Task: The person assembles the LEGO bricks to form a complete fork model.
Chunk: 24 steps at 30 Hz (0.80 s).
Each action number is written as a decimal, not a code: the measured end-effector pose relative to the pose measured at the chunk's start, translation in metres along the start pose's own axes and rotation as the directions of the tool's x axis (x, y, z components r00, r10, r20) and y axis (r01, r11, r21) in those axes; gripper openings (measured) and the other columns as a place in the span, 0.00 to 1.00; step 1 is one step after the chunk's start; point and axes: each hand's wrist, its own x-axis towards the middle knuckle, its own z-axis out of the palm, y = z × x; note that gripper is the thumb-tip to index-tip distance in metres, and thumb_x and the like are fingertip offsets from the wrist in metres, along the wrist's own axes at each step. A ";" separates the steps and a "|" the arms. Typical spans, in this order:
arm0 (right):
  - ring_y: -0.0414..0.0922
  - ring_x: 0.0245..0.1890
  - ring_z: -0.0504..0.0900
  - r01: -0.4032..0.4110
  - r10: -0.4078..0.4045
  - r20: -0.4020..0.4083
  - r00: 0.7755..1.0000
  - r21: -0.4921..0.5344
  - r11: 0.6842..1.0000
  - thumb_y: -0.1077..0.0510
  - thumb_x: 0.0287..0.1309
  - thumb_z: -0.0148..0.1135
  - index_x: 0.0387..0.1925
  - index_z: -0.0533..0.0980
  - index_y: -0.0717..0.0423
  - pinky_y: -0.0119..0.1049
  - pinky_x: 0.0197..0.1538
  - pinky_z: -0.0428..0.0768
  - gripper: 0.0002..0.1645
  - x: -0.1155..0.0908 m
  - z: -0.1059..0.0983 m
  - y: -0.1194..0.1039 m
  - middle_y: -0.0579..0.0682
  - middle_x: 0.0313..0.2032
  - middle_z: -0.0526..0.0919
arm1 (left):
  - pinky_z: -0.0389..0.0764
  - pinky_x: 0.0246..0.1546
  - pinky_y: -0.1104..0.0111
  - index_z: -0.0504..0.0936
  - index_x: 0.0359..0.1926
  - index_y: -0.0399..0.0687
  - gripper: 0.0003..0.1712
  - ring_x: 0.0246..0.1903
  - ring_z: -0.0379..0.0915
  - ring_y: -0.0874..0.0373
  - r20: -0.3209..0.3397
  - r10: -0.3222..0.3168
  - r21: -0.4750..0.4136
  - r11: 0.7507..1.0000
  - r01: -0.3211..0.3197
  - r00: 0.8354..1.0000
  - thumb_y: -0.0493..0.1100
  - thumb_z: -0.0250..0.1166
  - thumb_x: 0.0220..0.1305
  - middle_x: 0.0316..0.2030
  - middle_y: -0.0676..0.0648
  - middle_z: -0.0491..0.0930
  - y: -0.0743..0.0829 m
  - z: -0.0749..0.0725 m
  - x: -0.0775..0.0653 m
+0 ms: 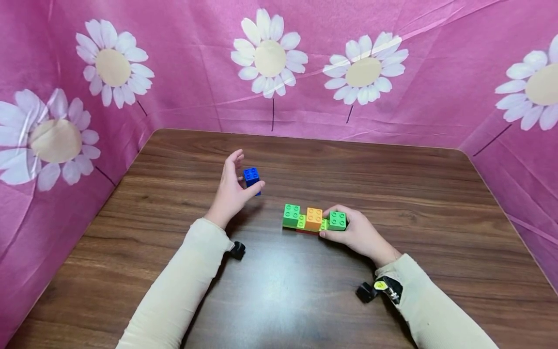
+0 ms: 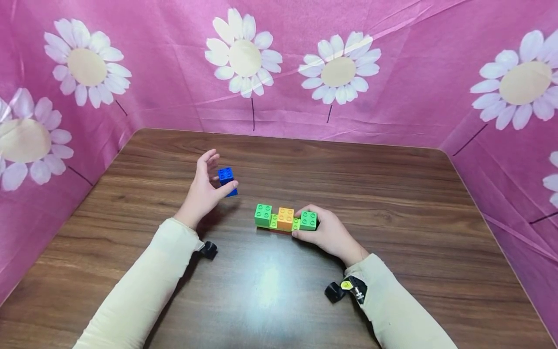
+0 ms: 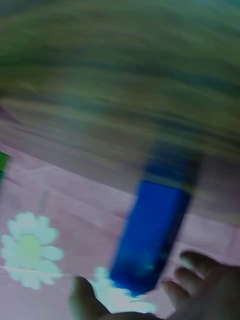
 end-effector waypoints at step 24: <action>0.46 0.42 0.78 -0.044 0.057 -0.121 0.991 0.108 0.993 0.53 0.50 0.79 0.51 0.78 0.48 0.35 0.43 0.77 0.26 0.003 -0.006 0.006 0.51 0.46 0.83 | 0.83 0.39 0.68 0.80 0.46 0.39 0.17 0.39 0.83 0.52 0.261 -0.161 -0.082 0.979 0.188 0.952 0.38 0.75 0.58 0.42 0.40 0.86 -0.016 0.004 -0.009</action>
